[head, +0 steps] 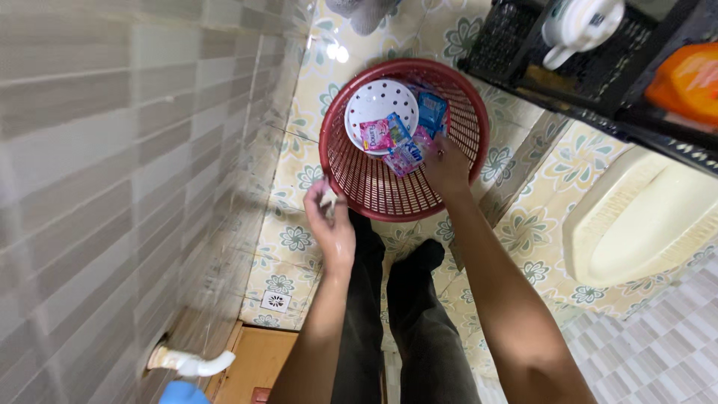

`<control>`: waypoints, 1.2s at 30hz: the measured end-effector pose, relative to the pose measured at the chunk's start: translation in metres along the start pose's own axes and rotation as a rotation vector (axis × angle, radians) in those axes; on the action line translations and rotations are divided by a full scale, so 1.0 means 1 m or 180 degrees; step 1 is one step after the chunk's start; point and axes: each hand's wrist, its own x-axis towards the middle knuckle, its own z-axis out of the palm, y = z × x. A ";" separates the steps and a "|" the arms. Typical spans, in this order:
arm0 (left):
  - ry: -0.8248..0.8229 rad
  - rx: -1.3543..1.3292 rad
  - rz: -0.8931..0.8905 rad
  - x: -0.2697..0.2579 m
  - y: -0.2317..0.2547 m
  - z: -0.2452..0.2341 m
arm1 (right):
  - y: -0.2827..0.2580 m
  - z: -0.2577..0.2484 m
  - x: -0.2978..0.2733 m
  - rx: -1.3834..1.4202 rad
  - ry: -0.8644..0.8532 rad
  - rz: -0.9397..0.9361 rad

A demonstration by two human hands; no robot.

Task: The person rinses a laundry detergent sachet under a tap, wipes the sachet and their hands with a cloth, and then handles several sachets in a basket.

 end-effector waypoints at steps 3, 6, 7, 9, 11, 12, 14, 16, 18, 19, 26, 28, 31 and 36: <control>-0.0137 -0.0377 -0.0608 -0.034 -0.048 -0.013 | 0.025 0.035 0.024 0.0129 0.0115 0.0414; -0.0122 -0.0515 -0.0556 -0.049 -0.085 -0.024 | 0.046 0.065 0.049 -0.0283 0.0532 0.0562; -0.0126 -0.0484 -0.0583 -0.052 -0.094 -0.029 | 0.052 0.075 0.054 -0.0279 0.0507 0.0595; -0.0120 -0.0268 -0.0639 -0.057 -0.104 -0.040 | 0.058 0.090 0.057 -0.0791 0.1336 0.0245; -0.0101 -0.0222 -0.0565 -0.056 -0.110 -0.045 | 0.056 0.097 0.057 -0.0531 0.1358 0.0513; -0.0100 -0.0197 -0.0481 -0.056 -0.112 -0.047 | 0.054 0.096 0.057 -0.0282 0.1403 0.0777; -0.0112 -0.0233 -0.0531 -0.057 -0.113 -0.050 | 0.049 0.093 0.058 -0.0089 0.1296 0.1093; -0.0115 -0.0285 -0.0562 -0.058 -0.111 -0.052 | 0.045 0.091 0.057 0.0112 0.1196 0.1384; -0.0225 -0.0362 -0.0473 -0.061 -0.106 -0.055 | 0.045 0.084 0.045 0.0219 0.1545 0.0900; -0.0225 -0.0371 -0.0466 -0.064 -0.102 -0.057 | 0.044 0.078 0.034 0.0219 0.1552 0.0891; -0.0799 -0.0911 -0.0701 -0.081 -0.053 -0.041 | -0.029 -0.006 -0.067 0.3267 0.1647 0.1408; -0.0947 -0.1060 -0.0805 -0.087 -0.034 -0.032 | -0.057 -0.031 -0.107 0.2961 0.1483 0.0932; -0.1546 -0.1631 -0.1339 -0.094 -0.011 -0.018 | -0.092 -0.052 -0.167 0.0669 0.1354 0.0226; -0.1863 -0.4648 -0.2823 -0.117 -0.010 -0.011 | -0.102 -0.070 -0.234 0.0448 0.0751 -0.1534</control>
